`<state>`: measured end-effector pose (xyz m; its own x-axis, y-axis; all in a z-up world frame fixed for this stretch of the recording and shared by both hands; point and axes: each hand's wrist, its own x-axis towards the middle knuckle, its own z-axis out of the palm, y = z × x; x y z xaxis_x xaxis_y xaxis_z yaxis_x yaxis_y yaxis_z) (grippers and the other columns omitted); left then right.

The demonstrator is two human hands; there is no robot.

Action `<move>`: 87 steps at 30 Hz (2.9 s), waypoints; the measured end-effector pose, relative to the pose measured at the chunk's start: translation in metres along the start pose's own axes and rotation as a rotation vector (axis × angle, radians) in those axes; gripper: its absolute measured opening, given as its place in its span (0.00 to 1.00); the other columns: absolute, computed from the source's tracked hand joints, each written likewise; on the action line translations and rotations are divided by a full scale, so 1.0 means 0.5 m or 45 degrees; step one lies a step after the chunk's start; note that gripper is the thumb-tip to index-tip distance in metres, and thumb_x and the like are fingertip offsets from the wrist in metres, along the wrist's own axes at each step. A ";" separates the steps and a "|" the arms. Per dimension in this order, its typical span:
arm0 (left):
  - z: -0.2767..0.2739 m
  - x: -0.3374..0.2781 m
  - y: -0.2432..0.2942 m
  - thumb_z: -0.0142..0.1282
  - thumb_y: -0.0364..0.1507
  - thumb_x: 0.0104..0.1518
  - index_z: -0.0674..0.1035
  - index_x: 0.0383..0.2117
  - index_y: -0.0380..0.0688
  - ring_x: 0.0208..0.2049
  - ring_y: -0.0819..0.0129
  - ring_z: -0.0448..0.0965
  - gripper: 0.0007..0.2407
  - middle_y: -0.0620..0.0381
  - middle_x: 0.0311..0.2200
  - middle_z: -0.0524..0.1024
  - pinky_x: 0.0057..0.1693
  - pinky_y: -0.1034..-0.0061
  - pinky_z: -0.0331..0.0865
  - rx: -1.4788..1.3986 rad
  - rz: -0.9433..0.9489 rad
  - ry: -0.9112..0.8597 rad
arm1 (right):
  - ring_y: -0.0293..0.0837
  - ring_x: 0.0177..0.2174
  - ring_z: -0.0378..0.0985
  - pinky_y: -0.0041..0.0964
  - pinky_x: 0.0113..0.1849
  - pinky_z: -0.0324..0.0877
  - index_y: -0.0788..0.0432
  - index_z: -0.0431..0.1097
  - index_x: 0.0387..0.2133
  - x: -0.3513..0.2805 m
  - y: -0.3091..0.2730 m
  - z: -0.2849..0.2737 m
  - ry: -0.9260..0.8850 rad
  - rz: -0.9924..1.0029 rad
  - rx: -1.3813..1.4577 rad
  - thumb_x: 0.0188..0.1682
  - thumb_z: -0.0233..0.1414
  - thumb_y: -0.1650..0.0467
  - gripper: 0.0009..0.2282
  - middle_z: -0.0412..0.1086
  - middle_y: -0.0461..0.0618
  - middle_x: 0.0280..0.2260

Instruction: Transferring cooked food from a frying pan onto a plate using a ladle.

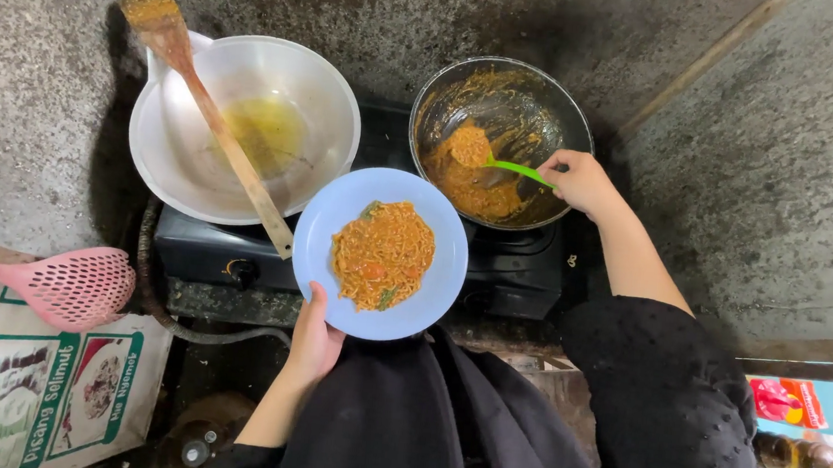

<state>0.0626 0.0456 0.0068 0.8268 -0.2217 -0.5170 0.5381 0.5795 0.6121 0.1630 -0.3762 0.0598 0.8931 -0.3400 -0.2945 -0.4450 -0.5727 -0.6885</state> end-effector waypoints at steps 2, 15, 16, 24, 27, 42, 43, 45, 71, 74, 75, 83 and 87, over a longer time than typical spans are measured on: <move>0.036 -0.016 0.028 0.36 0.47 0.65 0.55 0.71 0.52 0.68 0.47 0.60 0.28 0.48 0.69 0.60 0.68 0.48 0.59 0.042 0.033 -0.032 | 0.37 0.16 0.66 0.29 0.19 0.62 0.58 0.77 0.35 -0.007 -0.008 -0.025 0.036 0.013 -0.010 0.51 0.55 0.70 0.05 0.63 0.50 0.15; 0.061 0.058 0.027 0.34 0.46 0.67 0.45 0.72 0.58 0.66 0.43 0.62 0.28 0.46 0.70 0.55 0.64 0.42 0.64 0.016 0.058 -0.191 | 0.37 0.14 0.59 0.31 0.18 0.57 0.58 0.75 0.35 -0.056 -0.079 -0.153 0.134 0.043 -0.136 0.53 0.53 0.70 0.05 0.59 0.48 0.12; 0.061 0.067 0.021 0.35 0.46 0.68 0.45 0.72 0.57 0.66 0.43 0.62 0.28 0.46 0.70 0.54 0.64 0.43 0.63 0.008 0.063 -0.199 | 0.38 0.14 0.59 0.31 0.18 0.57 0.58 0.75 0.36 -0.056 -0.080 -0.160 0.135 0.046 -0.140 0.53 0.53 0.70 0.05 0.59 0.49 0.13; 0.105 0.127 -0.004 0.37 0.44 0.69 0.44 0.72 0.60 0.65 0.41 0.63 0.28 0.45 0.70 0.53 0.62 0.42 0.67 -0.021 0.045 -0.281 | 0.38 0.14 0.56 0.31 0.18 0.56 0.59 0.73 0.40 -0.120 -0.187 -0.229 0.060 0.076 -0.165 0.55 0.50 0.69 0.07 0.60 0.49 0.14; 0.142 0.142 -0.003 0.39 0.45 0.69 0.38 0.73 0.63 0.67 0.40 0.59 0.30 0.46 0.73 0.43 0.64 0.45 0.65 -0.002 -0.010 -0.326 | 0.37 0.15 0.55 0.30 0.19 0.54 0.60 0.73 0.41 -0.174 -0.270 -0.247 0.070 0.031 -0.182 0.55 0.49 0.70 0.07 0.58 0.49 0.14; 0.232 0.159 -0.013 0.41 0.47 0.68 0.40 0.73 0.65 0.66 0.41 0.61 0.31 0.45 0.71 0.50 0.62 0.46 0.68 -0.061 0.063 -0.437 | 0.52 0.27 0.83 0.47 0.37 0.77 0.40 0.75 0.44 -0.238 -0.193 -0.115 0.114 -0.445 -1.144 0.51 0.56 0.58 0.11 0.77 0.47 0.23; 0.237 0.146 -0.006 0.41 0.47 0.68 0.41 0.73 0.65 0.66 0.40 0.61 0.31 0.45 0.71 0.50 0.62 0.45 0.68 -0.066 0.071 -0.419 | 0.41 0.23 0.78 0.34 0.31 0.73 0.39 0.75 0.45 -0.243 -0.162 -0.105 0.392 -0.764 -1.352 0.52 0.55 0.61 0.09 0.73 0.40 0.21; 0.244 0.130 0.002 0.41 0.47 0.68 0.42 0.73 0.64 0.66 0.40 0.61 0.31 0.44 0.71 0.51 0.62 0.44 0.67 -0.072 0.085 -0.394 | 0.30 0.20 0.72 0.21 0.25 0.70 0.37 0.74 0.47 -0.254 -0.124 -0.097 0.685 -1.092 -1.533 0.54 0.54 0.64 0.09 0.68 0.33 0.20; 0.316 0.082 0.025 0.41 0.47 0.65 0.48 0.73 0.63 0.69 0.45 0.58 0.29 0.50 0.71 0.54 0.67 0.42 0.57 -0.167 0.145 -0.191 | 0.37 0.21 0.77 0.28 0.27 0.76 0.49 0.80 0.42 -0.240 -0.035 -0.084 0.609 -1.072 -0.618 0.53 0.58 0.70 0.07 0.75 0.42 0.24; 0.316 0.080 0.028 0.39 0.46 0.66 0.48 0.73 0.59 0.69 0.44 0.57 0.29 0.48 0.71 0.55 0.67 0.41 0.56 -0.191 0.164 -0.160 | 0.50 0.32 0.82 0.43 0.36 0.77 0.51 0.78 0.47 -0.223 -0.056 -0.109 0.472 -0.862 -0.305 0.49 0.61 0.71 0.12 0.79 0.52 0.32; 0.312 0.078 0.025 0.39 0.46 0.66 0.48 0.73 0.59 0.69 0.44 0.57 0.29 0.48 0.71 0.55 0.67 0.41 0.56 -0.196 0.154 -0.158 | 0.50 0.32 0.82 0.43 0.36 0.77 0.51 0.78 0.47 -0.222 -0.071 -0.119 0.468 -0.855 -0.313 0.49 0.61 0.71 0.12 0.79 0.52 0.32; 0.299 0.094 0.026 0.41 0.46 0.66 0.51 0.72 0.58 0.70 0.44 0.55 0.29 0.48 0.70 0.56 0.69 0.36 0.50 -0.310 0.201 -0.099 | 0.34 0.08 0.58 0.25 0.10 0.50 0.73 0.66 0.52 -0.125 -0.050 -0.161 -0.053 -0.251 0.857 0.53 0.49 0.78 0.14 0.68 0.59 0.22; 0.242 0.082 0.028 0.44 0.49 0.63 0.53 0.71 0.55 0.69 0.45 0.57 0.31 0.45 0.68 0.59 0.69 0.38 0.52 -0.229 0.338 -0.070 | 0.35 0.12 0.65 0.25 0.12 0.54 0.76 0.64 0.55 -0.056 0.003 -0.132 -0.029 -0.123 0.567 0.53 0.48 0.77 0.17 0.73 0.63 0.28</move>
<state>0.1238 -0.0502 0.0663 0.9446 -0.0837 -0.3173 0.2691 0.7510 0.6030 0.1328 -0.4168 0.1109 0.9327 -0.2811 -0.2258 -0.2923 -0.2228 -0.9300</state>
